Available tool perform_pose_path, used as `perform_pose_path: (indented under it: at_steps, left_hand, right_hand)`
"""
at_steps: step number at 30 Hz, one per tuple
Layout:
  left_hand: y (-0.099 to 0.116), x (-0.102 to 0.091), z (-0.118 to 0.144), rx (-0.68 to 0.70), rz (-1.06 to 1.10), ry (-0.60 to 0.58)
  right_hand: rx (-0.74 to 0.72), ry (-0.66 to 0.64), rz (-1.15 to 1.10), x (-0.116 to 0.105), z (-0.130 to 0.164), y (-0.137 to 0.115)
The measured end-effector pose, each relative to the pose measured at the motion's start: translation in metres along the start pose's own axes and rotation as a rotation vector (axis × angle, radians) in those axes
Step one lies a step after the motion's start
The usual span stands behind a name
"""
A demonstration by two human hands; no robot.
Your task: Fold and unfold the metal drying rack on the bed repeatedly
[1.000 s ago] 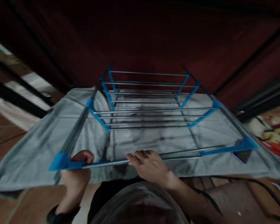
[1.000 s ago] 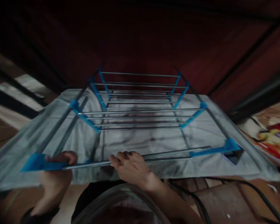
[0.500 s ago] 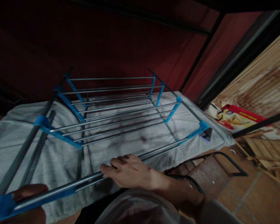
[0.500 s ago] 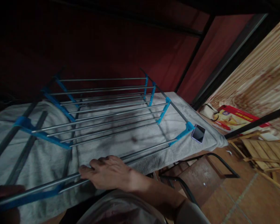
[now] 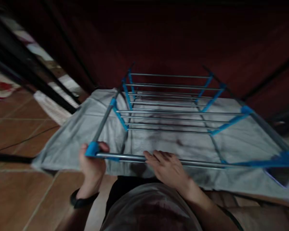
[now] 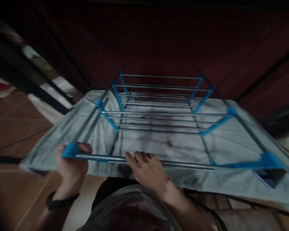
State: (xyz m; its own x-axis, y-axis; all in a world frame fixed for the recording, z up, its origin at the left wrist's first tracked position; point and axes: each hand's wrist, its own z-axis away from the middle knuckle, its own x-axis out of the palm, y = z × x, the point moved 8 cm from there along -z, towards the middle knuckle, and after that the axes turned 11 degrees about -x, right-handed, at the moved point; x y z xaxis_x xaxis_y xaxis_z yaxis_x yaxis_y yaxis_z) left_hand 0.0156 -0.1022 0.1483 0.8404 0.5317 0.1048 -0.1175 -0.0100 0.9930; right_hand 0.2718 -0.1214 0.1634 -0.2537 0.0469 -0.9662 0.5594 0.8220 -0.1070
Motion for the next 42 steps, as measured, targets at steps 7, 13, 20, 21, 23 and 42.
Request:
perform_pose_path:
  at_steps: [7,13,20,21,23,42]
  left_hand:
    - [-0.005,0.006,0.002,-0.046,0.099,-0.042]
    - [-0.009,0.003,0.005,-0.049,0.128,-0.064]
    - [-0.008,0.005,0.005,-0.048,0.159,-0.072]
    - [-0.009,0.005,0.005,-0.051,0.162,-0.077]
    - [-0.009,0.005,0.005,-0.06,0.162,-0.082]
    - [-0.01,0.009,0.006,-0.114,0.212,-0.133]
  right_hand:
    - [-0.064,0.1,0.095,0.002,0.003,-0.003]
    - [-0.088,0.127,0.094,-0.007,0.0,-0.004]
    - [-0.107,0.126,0.078,-0.008,0.001,-0.005]
    - [-0.108,0.126,0.075,-0.009,0.001,-0.005]
    - [-0.108,0.122,0.067,-0.009,0.001,-0.005]
    - [-0.093,0.167,0.064,-0.011,0.004,-0.003]
